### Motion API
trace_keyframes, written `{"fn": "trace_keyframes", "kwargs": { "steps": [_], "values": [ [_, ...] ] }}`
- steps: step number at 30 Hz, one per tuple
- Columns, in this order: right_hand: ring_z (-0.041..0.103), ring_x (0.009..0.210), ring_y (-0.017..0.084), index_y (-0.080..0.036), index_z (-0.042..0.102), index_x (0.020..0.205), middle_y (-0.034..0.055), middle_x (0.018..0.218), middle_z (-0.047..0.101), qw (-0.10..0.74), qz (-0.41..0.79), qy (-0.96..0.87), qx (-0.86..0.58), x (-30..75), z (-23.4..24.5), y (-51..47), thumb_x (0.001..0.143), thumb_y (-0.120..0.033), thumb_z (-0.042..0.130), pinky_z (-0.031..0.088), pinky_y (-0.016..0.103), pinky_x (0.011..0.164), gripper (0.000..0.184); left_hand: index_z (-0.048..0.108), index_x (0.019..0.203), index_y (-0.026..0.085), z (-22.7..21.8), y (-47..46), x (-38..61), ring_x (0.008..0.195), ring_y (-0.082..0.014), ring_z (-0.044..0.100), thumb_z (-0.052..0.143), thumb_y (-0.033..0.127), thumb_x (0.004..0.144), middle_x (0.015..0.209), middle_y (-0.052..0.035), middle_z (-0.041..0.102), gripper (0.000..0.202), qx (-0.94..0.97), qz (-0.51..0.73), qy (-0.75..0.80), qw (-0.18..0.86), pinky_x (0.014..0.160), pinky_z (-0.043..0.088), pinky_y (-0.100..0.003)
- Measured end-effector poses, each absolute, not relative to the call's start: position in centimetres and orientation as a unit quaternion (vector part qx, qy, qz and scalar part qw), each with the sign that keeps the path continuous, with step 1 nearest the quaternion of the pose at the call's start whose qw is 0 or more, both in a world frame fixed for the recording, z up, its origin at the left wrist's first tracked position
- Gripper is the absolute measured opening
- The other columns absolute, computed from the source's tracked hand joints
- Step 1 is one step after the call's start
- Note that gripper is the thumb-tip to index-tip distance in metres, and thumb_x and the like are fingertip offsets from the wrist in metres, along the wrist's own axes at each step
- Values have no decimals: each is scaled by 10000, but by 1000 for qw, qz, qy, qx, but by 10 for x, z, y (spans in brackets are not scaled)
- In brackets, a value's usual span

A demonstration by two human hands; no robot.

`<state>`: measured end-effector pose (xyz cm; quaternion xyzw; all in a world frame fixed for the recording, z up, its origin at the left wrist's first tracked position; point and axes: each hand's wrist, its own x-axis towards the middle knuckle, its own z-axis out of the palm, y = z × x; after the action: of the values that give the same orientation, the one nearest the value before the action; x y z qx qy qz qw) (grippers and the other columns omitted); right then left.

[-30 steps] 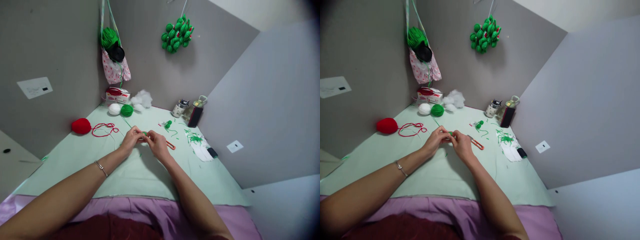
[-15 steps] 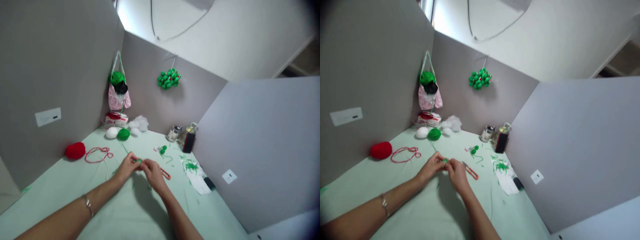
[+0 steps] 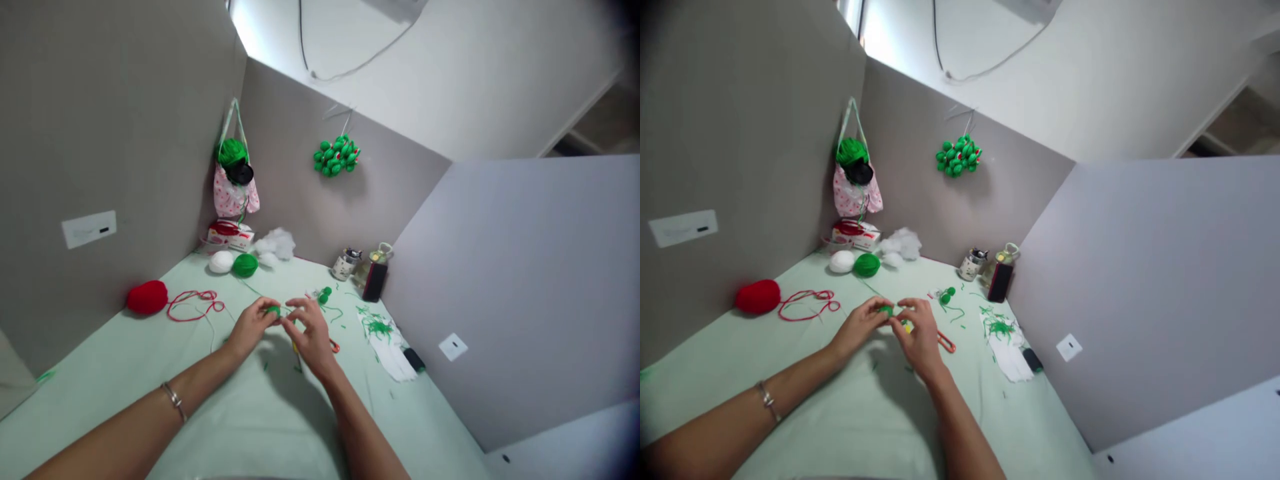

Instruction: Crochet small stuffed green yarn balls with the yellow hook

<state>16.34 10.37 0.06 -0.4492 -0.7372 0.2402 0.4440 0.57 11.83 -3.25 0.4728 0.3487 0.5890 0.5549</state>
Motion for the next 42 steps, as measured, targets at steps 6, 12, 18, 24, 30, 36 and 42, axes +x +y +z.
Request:
{"fn": "trace_keyframes", "kwargs": {
  "steps": [6, 12, 18, 24, 30, 36, 42],
  "values": [
    [496, 541, 100, -230, 510, 826, 60, 1011, 708, 458, 332, -692, -449, 170, 0, 108, 932, -483, 520, 436, 271, 530, 275, 653, 916, 204, -33, 115, 7, 846, -197, 685, 793, 347, 749, 859, -8, 698, 261, 495, 586, 334, 548, 834, 528, -335],
    [446, 582, 117, -201, 614, 759, -33, 650, 565, 388, 319, -722, -476, 172, -11, 112, 890, -421, 617, 353, 254, 567, 256, 651, 936, 205, -37, 115, 7, 817, -172, 629, 774, 314, 782, 898, -6, 687, 225, 502, 595, 345, 524, 771, 484, -297],
    [365, 569, 118, -206, 595, 679, -60, 575, 422, 361, 263, -731, -516, 169, -17, 112, 927, -414, 556, 277, 268, 571, 326, 646, 956, 203, -38, 114, 6, 728, -166, 629, 760, 362, 808, 801, 5, 675, 246, 515, 573, 347, 535, 730, 506, -310],
    [387, 556, 140, -222, 631, 711, -41, 557, 488, 325, 191, -749, -545, 168, -11, 107, 945, -409, 563, 278, 279, 601, 307, 620, 893, 197, -43, 119, 5, 668, -151, 627, 770, 340, 790, 775, 13, 669, 231, 536, 561, 348, 525, 686, 513, -310],
    [460, 581, 164, -229, 588, 690, 0, 603, 574, 273, 162, -768, -556, 158, -8, 97, 934, -244, 544, 276, 286, 631, 248, 605, 881, 172, -60, 125, 9, 659, -131, 589, 756, 262, 868, 768, 27, 625, 176, 560, 561, 380, 476, 642, 508, -283],
    [448, 561, 172, -235, 584, 705, 3, 589, 564, 261, 145, -766, -570, 151, -6, 91, 944, -240, 534, 249, 295, 621, 244, 635, 937, 173, -57, 125, 9, 766, -151, 618, 719, 290, 908, 875, -2, 648, 147, 571, 561, 375, 468, 701, 534, -299],
    [427, 558, 156, -237, 611, 765, -28, 583, 535, 294, 145, -748, -577, 158, -4, 95, 942, -319, 574, 269, 281, 625, 199, 572, 916, 208, -46, 120, 5, 659, -135, 568, 723, 305, 818, 757, 32, 621, 205, 547, 550, 366, 514, 668, 476, -287]
  ]
}}
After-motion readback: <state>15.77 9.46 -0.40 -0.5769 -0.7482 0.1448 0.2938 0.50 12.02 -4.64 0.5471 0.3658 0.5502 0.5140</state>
